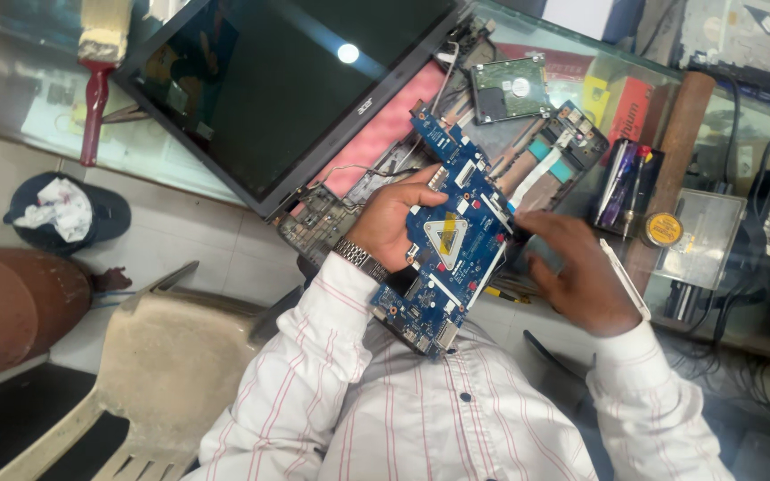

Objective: The person sits at a glass work table repairing a disassembled Acer laptop. The person lifts the motherboard, aligns it in the laptop chassis, connects a ribbon cable, seats a small board and works on connectors by hand, then picks up a cup.

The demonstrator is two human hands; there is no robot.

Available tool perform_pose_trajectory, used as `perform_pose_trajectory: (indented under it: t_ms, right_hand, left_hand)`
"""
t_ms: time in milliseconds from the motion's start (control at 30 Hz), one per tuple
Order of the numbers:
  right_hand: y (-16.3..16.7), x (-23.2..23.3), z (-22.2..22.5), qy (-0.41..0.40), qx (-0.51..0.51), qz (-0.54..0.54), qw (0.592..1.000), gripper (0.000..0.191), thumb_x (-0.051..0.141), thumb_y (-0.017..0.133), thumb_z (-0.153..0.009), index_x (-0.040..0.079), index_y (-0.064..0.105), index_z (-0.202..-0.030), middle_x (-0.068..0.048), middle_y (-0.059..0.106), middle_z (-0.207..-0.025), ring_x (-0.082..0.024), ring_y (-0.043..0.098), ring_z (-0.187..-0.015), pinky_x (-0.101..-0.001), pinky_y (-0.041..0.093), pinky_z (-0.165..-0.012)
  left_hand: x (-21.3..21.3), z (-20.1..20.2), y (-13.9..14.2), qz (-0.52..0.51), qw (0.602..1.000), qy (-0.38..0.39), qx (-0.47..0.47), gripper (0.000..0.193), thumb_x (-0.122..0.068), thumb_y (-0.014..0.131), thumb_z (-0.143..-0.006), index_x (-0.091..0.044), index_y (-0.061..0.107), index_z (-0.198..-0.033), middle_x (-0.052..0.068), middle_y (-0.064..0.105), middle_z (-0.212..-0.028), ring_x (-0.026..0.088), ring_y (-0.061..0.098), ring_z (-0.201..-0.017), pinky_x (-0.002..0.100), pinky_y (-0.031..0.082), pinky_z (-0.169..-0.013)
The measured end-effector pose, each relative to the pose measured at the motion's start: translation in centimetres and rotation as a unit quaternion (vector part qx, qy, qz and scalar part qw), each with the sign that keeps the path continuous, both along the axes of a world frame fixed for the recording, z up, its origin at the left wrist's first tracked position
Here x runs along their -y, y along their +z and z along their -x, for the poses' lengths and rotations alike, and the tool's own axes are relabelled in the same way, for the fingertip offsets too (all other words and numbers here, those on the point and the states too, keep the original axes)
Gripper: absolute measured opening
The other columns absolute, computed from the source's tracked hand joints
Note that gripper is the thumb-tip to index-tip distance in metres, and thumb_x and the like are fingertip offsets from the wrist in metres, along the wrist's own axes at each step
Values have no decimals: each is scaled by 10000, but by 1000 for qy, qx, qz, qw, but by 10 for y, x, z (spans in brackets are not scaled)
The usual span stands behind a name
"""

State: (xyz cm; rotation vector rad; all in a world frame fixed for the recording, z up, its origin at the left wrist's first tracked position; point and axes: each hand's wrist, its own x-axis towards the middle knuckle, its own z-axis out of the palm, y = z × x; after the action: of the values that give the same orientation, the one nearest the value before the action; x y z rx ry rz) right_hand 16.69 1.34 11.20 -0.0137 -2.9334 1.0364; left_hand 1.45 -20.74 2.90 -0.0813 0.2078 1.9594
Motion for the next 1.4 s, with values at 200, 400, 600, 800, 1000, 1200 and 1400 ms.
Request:
perform_pose_trajectory:
  t_ms: [200, 400, 600, 800, 1000, 1200, 1400]
  right_hand:
    - [-10, 14, -23, -81, -1, 55, 995, 380, 38, 698, -912, 54, 668, -1291, -141, 690, -1311, -313, 635, -1252, -397, 481, -1072]
    - [-20, 13, -34, -91, -26, 78, 992, 332, 71, 709, -930, 52, 677, -1261, -119, 706, -1290, -304, 652, -1235, -395, 502, -1053]
    - [-25, 10, -41, -94, -36, 84, 991, 314, 72, 704, -937, 48, 681, -1249, -119, 709, -1272, -297, 656, -1216, -400, 502, -1043]
    - [-25, 5, -45, -102, -41, 92, 990, 293, 50, 686, -933, 41, 689, -1225, -116, 715, -1252, -290, 667, -1198, -391, 509, -1037]
    - [-58, -11, -93, -209, -15, 142, 968, 203, 41, 659, -961, 22, 720, -1153, -118, 739, -1094, -223, 706, -952, -341, 559, -830]
    - [-102, -34, -168, -479, 4, 418, 772, 195, 157, 590, -1048, -8, 689, -1076, -114, 706, -915, -175, 671, -782, -306, 539, -670]
    - [-121, -17, -167, -515, 43, 497, 697, 231, 189, 630, -995, 0, 689, -1114, -68, 694, -905, -164, 649, -760, -300, 533, -633]
  left_hand:
    - [-8, -5, 10, 19, 1000, 2, -18, 536, 25, 499, -982, 4, 459, -1516, 166, 661, -1305, 297, 691, -1157, 450, 552, -1037]
    - [-3, -2, 20, 91, 994, -26, -56, 630, 38, 491, -916, -11, 429, -1541, 168, 654, -1334, 285, 678, -1182, 442, 542, -1048]
    - [-5, 4, 13, 158, 981, -53, -99, 555, 58, 484, -927, 38, 457, -1482, 180, 665, -1302, 271, 699, -1135, 430, 575, -1008]
    - [-10, 19, 5, 239, 942, -94, -215, 423, 58, 548, -942, 84, 553, -1365, 169, 716, -1187, 219, 723, -1000, 368, 602, -892]
    - [-12, 25, 5, 257, 924, -124, -255, 360, 27, 576, -938, 64, 579, -1295, 130, 724, -1163, 177, 718, -1001, 321, 595, -897]
    - [-17, 27, 9, 284, 912, -147, -257, 329, 11, 583, -942, 41, 583, -1269, 109, 723, -1154, 168, 707, -1021, 327, 580, -915]
    - [-21, 24, 11, 297, 903, -157, -268, 309, 7, 590, -944, 21, 591, -1252, 95, 716, -1166, 166, 694, -1055, 330, 559, -943]
